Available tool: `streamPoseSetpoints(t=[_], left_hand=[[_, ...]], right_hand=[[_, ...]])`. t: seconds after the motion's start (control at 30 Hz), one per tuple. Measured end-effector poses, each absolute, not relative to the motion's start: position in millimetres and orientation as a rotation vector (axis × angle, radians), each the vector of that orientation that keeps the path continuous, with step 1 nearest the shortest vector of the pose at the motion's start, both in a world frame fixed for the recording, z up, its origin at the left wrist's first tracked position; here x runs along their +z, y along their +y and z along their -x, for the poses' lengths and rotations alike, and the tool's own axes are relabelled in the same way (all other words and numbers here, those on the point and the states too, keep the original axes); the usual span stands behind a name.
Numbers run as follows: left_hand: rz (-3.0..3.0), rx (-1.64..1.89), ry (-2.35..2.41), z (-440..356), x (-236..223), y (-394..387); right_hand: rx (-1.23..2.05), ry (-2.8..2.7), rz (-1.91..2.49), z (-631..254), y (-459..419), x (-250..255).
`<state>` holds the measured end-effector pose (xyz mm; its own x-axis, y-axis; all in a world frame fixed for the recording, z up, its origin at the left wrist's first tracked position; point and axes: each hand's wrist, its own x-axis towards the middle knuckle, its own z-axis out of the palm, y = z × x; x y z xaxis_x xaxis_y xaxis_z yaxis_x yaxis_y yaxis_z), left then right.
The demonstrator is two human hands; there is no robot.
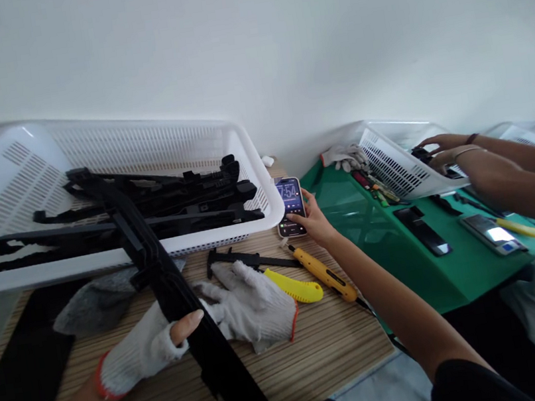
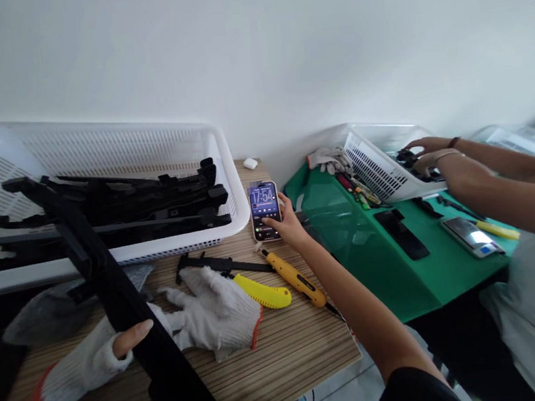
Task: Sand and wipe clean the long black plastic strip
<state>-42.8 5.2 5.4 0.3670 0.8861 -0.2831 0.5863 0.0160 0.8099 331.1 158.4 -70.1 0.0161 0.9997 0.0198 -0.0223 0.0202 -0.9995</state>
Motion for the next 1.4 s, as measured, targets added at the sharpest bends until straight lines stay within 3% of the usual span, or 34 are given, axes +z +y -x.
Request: streamPoseSetpoints(t=[0.53, 1.0, 1.4], left_hand=[[-1.593, 0.476, 1.246, 34, 17, 6], [-1.604, 0.498, 1.232, 40, 8, 6], [-1.570, 0.513, 1.249, 39, 13, 5]], right_hand=[[1.200, -1.355, 1.345, -320, 187, -57], [0.545, -1.865, 2.016, -292, 187, -32], [0.377, -1.909, 2.197, -311, 185, -4]])
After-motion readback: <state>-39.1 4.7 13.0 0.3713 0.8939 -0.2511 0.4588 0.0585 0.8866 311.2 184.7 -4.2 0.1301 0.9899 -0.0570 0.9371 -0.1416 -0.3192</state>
